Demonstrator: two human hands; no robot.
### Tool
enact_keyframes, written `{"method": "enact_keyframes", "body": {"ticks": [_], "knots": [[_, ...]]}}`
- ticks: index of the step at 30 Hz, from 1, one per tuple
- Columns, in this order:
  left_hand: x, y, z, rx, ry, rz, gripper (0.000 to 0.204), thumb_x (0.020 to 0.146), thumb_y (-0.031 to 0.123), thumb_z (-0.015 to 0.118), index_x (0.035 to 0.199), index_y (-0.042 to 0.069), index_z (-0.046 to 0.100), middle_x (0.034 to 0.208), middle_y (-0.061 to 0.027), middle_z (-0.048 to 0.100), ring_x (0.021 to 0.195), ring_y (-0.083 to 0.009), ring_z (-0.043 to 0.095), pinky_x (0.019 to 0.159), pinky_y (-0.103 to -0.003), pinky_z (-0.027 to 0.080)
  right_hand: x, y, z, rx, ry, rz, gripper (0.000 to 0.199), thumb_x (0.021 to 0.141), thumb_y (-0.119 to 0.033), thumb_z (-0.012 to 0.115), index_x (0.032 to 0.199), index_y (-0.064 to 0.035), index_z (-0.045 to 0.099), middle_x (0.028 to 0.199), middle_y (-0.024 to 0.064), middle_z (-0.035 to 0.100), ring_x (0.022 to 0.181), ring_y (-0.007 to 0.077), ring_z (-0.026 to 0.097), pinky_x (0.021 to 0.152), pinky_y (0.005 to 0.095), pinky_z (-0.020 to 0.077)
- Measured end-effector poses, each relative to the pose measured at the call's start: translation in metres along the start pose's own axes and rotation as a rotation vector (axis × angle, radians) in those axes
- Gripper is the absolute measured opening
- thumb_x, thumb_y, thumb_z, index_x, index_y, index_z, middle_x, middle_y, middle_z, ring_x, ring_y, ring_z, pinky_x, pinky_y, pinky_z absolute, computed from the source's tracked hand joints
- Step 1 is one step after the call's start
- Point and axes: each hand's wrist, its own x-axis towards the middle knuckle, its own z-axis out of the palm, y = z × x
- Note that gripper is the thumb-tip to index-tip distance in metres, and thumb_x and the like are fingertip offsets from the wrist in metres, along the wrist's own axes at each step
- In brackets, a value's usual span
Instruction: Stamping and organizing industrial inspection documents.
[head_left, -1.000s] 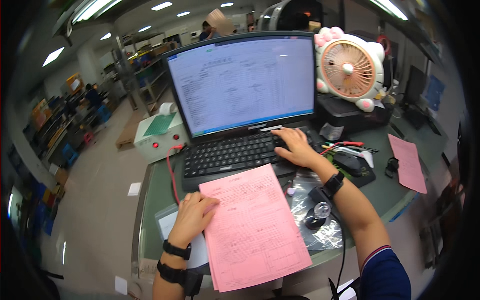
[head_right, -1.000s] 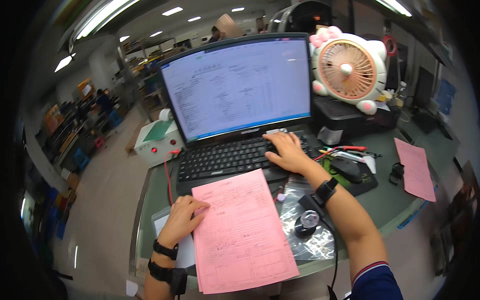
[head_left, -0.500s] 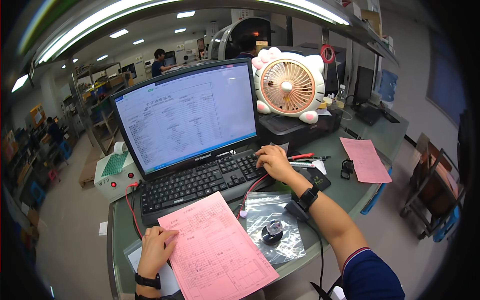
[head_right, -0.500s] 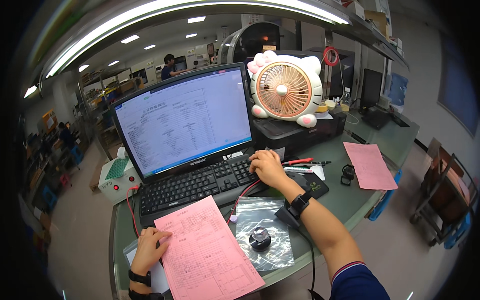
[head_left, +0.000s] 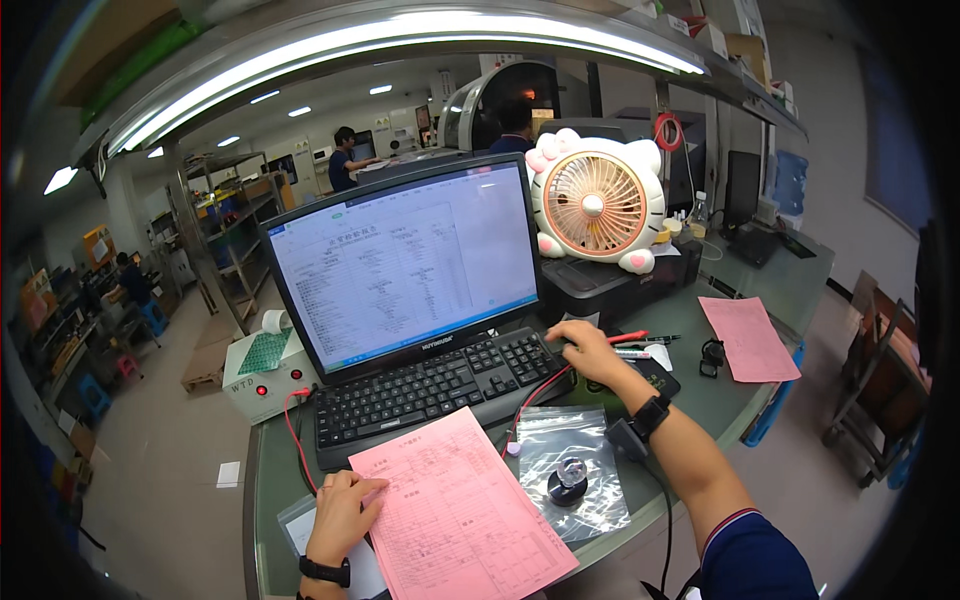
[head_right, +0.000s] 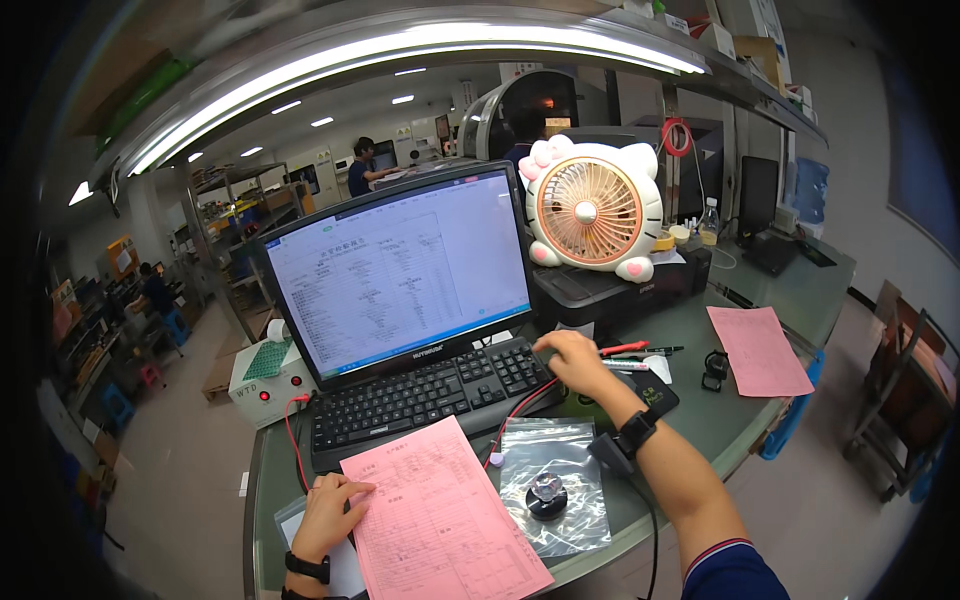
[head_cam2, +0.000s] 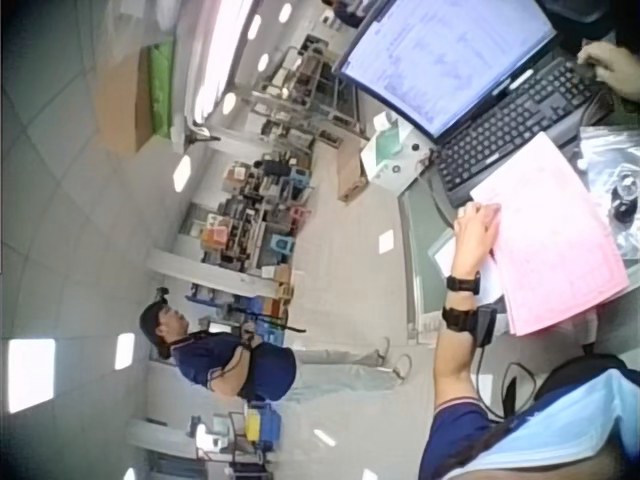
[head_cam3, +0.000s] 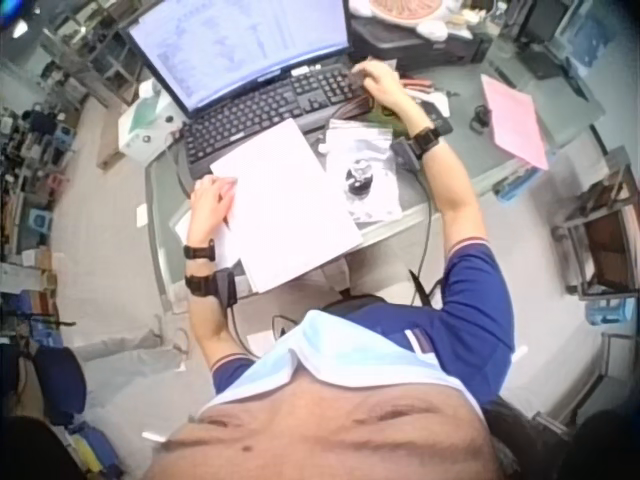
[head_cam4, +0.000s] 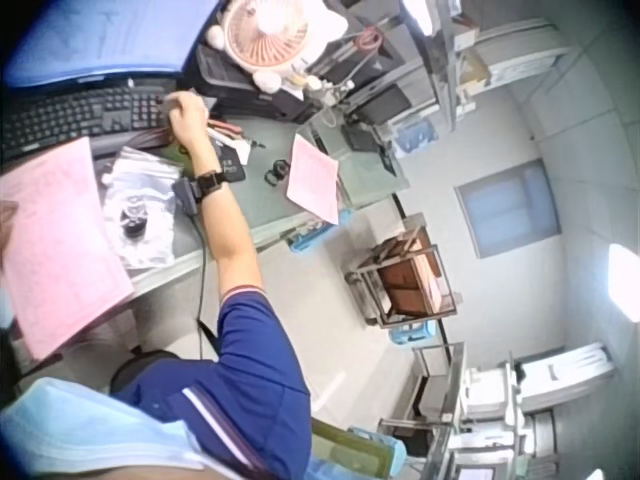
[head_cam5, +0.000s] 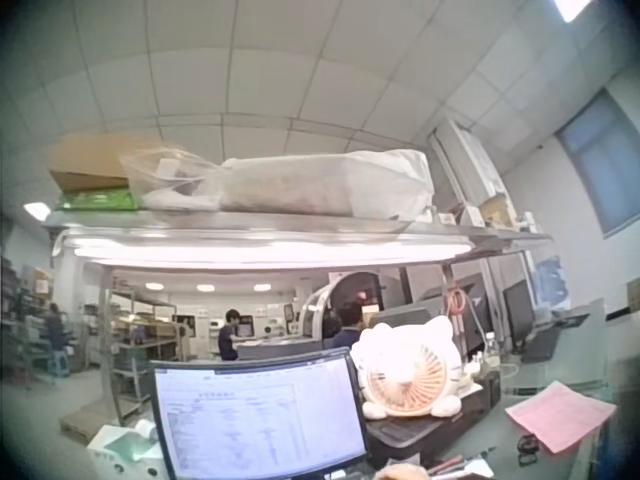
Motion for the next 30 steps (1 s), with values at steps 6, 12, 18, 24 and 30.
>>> {"method": "enact_keyframes", "body": {"ticks": [6,12,18,24,30], "knots": [[-0.003,-0.003,-0.003,-0.014,0.017,-0.001,0.034,0.079,0.031,0.075,0.109,0.017,0.073,0.103,-0.0088,0.057,0.106,-0.0301,0.05,0.094,-0.043,0.038,-0.038,0.026,-0.036,-0.04,0.051,0.123,0.022,0.082,-0.007,0.059,0.103,-0.0051,0.068,0.106,0.0119,0.066,0.107,0.0305,0.06,0.094,0.0402,0.0462],[0.002,-0.001,-0.001,0.021,-0.018,0.02,0.05,0.071,0.045,0.08,0.112,0.016,0.072,0.106,-0.0082,0.056,0.11,-0.0285,0.047,0.096,-0.042,0.035,-0.062,0.03,-0.057,0.068,-0.04,0.192,0.024,0.088,-0.014,0.064,0.11,-0.0033,0.065,0.111,0.0112,0.064,0.108,0.0249,0.06,0.093,0.0356,0.0462],[-0.005,0.006,-0.005,0.048,-0.037,-0.017,0.049,0.072,0.041,0.081,0.113,0.017,0.072,0.108,-0.0081,0.054,0.111,-0.0289,0.045,0.097,-0.039,0.034,-0.07,0.02,-0.059,0.132,-0.134,0.242,0.032,0.086,-0.017,0.069,0.115,-0.0048,0.064,0.118,0.0112,0.063,0.113,0.0257,0.058,0.098,0.0354,0.0445],[-0.008,0.002,-0.003,0.115,0.003,-0.007,0.044,0.072,0.039,0.081,0.11,0.017,0.073,0.109,-0.0076,0.054,0.112,-0.0285,0.046,0.097,-0.041,0.035,-0.072,0.031,-0.053,0.096,-0.166,0.157,0.039,0.083,-0.02,0.072,0.119,-0.0056,0.063,0.121,0.0123,0.061,0.118,0.0274,0.056,0.101,0.0363,0.0425],[0.002,0.008,-0.005,0.087,0.005,0.006,0.044,0.074,0.037,0.078,0.112,0.016,0.072,0.112,-0.0086,0.056,0.114,-0.0293,0.047,0.097,-0.042,0.036,-0.07,0.027,-0.06,0.041,-0.145,0.142,0.042,0.082,-0.017,0.072,0.12,-0.0046,0.06,0.124,0.0131,0.058,0.12,0.0287,0.054,0.104,0.0362,0.0401]]}}
